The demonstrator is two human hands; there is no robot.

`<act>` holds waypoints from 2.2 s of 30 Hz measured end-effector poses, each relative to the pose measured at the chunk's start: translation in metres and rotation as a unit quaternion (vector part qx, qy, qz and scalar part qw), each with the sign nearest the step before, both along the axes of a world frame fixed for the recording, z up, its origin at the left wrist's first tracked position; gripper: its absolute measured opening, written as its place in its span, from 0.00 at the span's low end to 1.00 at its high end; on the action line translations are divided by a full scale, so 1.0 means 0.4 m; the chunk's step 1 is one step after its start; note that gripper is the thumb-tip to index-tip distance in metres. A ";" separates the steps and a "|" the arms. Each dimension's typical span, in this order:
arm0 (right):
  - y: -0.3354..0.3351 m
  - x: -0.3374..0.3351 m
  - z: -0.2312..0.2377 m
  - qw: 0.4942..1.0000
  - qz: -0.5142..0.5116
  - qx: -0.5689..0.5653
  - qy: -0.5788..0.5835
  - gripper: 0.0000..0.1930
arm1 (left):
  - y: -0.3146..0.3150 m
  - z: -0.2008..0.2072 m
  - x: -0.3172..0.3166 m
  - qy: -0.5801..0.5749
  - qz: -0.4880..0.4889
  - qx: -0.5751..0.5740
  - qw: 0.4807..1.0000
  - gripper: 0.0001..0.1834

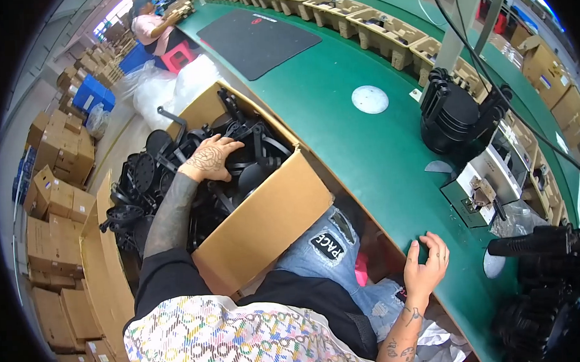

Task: The person assembles plastic housings and metal plates for electronic devices by hand, securing them together with screws using an electric screwdriver.

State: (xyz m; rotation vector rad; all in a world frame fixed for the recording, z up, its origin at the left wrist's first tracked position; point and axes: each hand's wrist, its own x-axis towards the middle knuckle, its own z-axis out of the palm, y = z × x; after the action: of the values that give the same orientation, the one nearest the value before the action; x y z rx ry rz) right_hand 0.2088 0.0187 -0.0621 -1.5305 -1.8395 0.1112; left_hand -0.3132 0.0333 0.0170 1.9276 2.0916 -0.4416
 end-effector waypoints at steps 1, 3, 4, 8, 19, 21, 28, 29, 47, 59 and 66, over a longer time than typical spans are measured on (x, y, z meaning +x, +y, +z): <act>-0.005 0.002 -0.004 1.000 0.004 -0.006 0.002 0.10 | 0.021 0.028 0.012 -0.004 0.010 -0.019 1.000 0.56; -0.001 -0.002 -0.004 1.000 -0.003 -0.004 0.003 0.10 | 0.031 0.020 0.011 0.027 -0.123 0.093 0.988 0.60; 0.002 -0.008 -0.003 1.000 -0.002 0.001 0.008 0.10 | 0.033 -0.002 -0.006 -0.012 -0.137 0.093 0.986 0.64; 0.003 -0.008 -0.003 1.000 -0.008 -0.003 0.012 0.09 | 0.036 -0.068 -0.018 -0.004 -0.128 0.149 0.981 0.68; -0.005 -0.008 0.002 1.000 -0.004 -0.005 -0.006 0.08 | 0.100 -0.053 -0.026 -0.133 -0.074 0.134 0.979 0.40; -0.004 -0.009 -0.002 1.000 -0.008 -0.001 -0.002 0.08 | 0.116 -0.077 -0.036 -0.150 -0.084 0.141 0.975 0.39; -0.001 -0.012 -0.003 1.000 -0.014 0.003 -0.012 0.09 | 0.067 -0.111 -0.018 -0.096 -0.072 0.266 0.956 0.24; 0.000 -0.013 -0.002 1.000 -0.009 0.007 -0.016 0.08 | 0.073 -0.112 -0.029 -0.074 -0.032 0.292 0.953 0.23; -0.004 -0.005 -0.008 1.000 -0.009 0.019 -0.023 0.09 | 0.078 0.024 0.013 -0.202 0.003 0.247 0.948 0.24; -0.007 -0.012 -0.006 1.000 0.011 0.014 -0.014 0.09 | 0.123 -0.118 -0.062 -0.147 0.077 0.171 0.971 0.70; -0.007 -0.010 -0.007 1.000 0.008 0.028 -0.010 0.09 | 0.137 -0.103 -0.073 -0.175 0.052 0.128 0.975 0.67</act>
State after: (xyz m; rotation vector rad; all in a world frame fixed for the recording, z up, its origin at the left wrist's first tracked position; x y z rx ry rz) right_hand 0.2047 0.0158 -0.0648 -1.4829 -1.8559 0.0505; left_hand -0.3424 0.0881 -0.0241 1.8476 2.0758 0.1894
